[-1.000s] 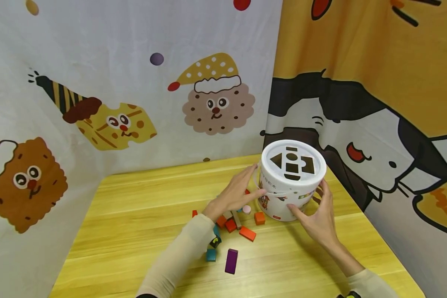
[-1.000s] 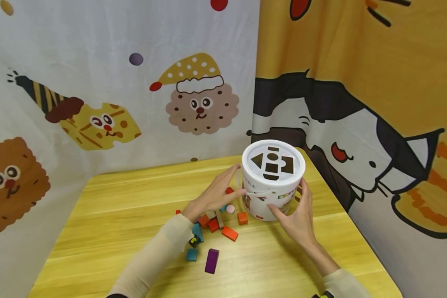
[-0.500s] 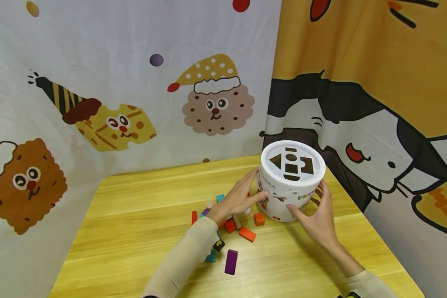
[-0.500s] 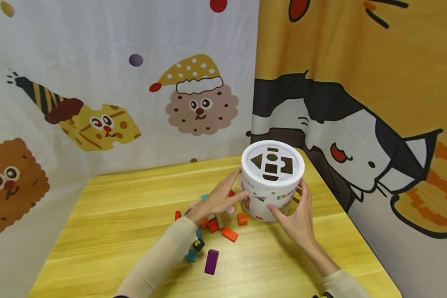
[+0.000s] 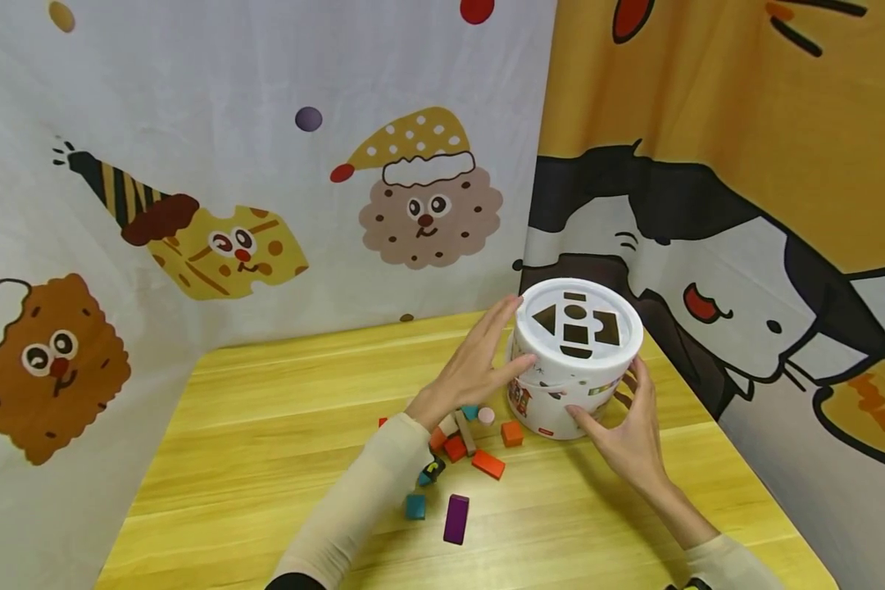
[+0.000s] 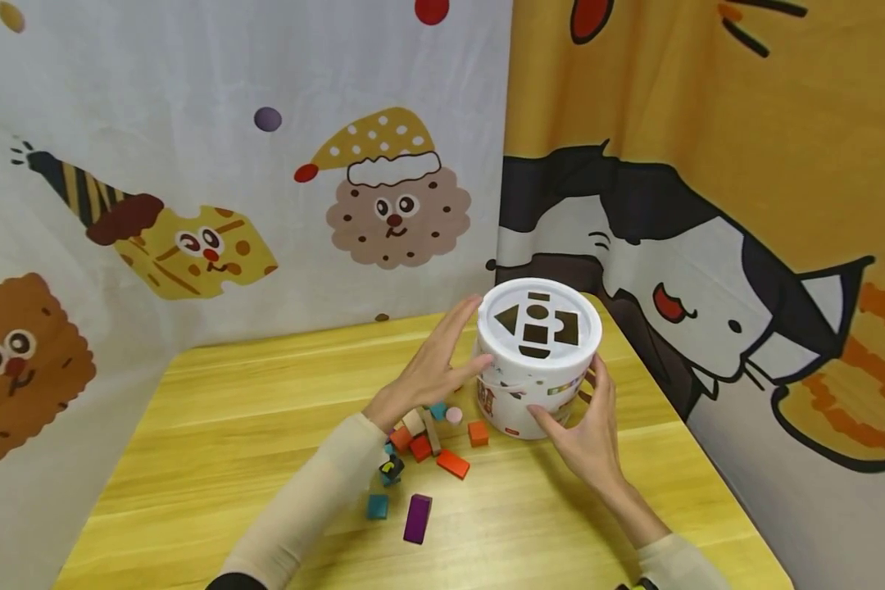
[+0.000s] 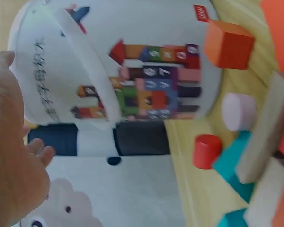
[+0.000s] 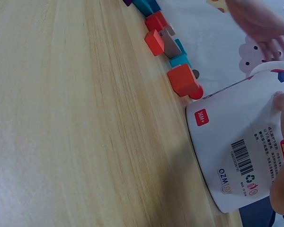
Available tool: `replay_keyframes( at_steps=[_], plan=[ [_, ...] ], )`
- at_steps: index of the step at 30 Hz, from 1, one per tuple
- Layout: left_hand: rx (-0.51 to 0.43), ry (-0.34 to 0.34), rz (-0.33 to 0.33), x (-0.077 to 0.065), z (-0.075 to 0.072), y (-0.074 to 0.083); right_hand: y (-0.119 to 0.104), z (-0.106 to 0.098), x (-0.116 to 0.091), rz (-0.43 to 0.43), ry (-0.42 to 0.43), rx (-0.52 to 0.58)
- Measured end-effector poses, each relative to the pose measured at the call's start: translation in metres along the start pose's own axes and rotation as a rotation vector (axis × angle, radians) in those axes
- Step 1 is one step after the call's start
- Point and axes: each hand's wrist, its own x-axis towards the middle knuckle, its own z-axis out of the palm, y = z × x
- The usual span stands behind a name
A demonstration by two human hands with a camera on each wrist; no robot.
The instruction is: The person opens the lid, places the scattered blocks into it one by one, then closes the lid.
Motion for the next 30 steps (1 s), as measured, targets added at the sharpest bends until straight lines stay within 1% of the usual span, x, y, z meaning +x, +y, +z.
replay_keyframes(
  at_steps=[2, 4, 7, 10, 12, 15, 20, 24, 30],
  plan=[
    [0.04, 0.036, 0.092, 0.005, -0.001, 0.007, 0.001, 0.0, 0.0, -0.001, 0.002, -0.001],
    [0.092, 0.083, 0.198, 0.009, -0.001, 0.015, 0.001, 0.0, -0.001, -0.006, 0.003, -0.001],
    [0.158, 0.146, 0.343, 0.014, 0.002, 0.024, 0.002, 0.0, -0.001, -0.016, 0.007, 0.002],
    [0.235, 0.172, 0.443, 0.017, 0.007, 0.031, 0.003, 0.0, -0.002, -0.029, 0.011, 0.01],
    [0.273, 0.17, 0.478, 0.019, 0.01, 0.033, 0.003, 0.0, -0.002, -0.038, 0.015, 0.016],
    [0.297, 0.167, 0.494, 0.021, 0.014, 0.036, 0.003, 0.0, -0.002, -0.045, 0.018, 0.023],
    [0.234, 0.148, 0.467, 0.027, 0.016, 0.038, 0.003, 0.0, -0.002, -0.04, 0.017, 0.026],
    [0.143, 0.115, 0.429, 0.032, 0.016, 0.038, 0.003, 0.0, -0.002, -0.027, 0.012, 0.014],
    [-0.049, 0.02, 0.347, 0.037, 0.013, 0.039, 0.001, 0.0, 0.001, -0.021, -0.004, 0.006]
  ],
)
